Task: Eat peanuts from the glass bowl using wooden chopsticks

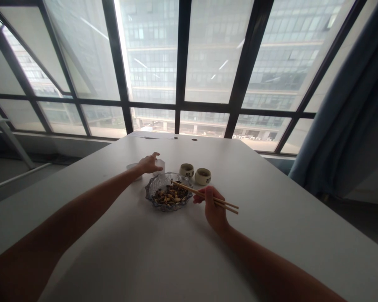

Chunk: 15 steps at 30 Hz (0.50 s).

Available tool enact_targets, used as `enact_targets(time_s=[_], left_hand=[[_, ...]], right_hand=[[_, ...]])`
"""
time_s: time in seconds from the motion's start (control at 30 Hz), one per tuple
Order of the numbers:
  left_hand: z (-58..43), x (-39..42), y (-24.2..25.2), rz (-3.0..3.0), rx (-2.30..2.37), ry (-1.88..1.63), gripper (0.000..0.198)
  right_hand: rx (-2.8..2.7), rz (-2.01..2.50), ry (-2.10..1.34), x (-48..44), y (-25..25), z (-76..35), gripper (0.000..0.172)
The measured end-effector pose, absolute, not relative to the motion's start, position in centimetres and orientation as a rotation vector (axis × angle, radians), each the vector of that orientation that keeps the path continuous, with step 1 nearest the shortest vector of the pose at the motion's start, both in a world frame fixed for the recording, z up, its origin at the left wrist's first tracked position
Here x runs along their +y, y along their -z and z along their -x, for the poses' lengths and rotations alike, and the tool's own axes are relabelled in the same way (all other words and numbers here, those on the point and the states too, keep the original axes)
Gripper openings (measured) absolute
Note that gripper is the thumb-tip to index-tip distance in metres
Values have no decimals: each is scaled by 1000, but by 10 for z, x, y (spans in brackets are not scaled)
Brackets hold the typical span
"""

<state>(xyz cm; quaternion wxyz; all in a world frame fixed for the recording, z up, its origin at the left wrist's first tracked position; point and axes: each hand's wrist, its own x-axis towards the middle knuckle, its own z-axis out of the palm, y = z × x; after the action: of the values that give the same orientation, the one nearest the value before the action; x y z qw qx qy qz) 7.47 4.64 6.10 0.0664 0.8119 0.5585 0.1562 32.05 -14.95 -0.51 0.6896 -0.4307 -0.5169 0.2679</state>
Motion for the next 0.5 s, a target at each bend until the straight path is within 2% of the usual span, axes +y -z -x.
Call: enact_targets(time_s=[0.1, 0.23, 0.5], left_hand=[[-84, 53, -76, -2285, 1773, -255, 95], [-118, 51, -84, -2493, 1607, -257, 88], [-186, 46, -71, -2546, 1409, -62, 94]], right_hand=[[-1064, 950, -600, -146, 1, -324, 56], [-980, 932, -530, -137, -10, -338, 57], [-968, 931, -387, -123, -16, -365, 54]])
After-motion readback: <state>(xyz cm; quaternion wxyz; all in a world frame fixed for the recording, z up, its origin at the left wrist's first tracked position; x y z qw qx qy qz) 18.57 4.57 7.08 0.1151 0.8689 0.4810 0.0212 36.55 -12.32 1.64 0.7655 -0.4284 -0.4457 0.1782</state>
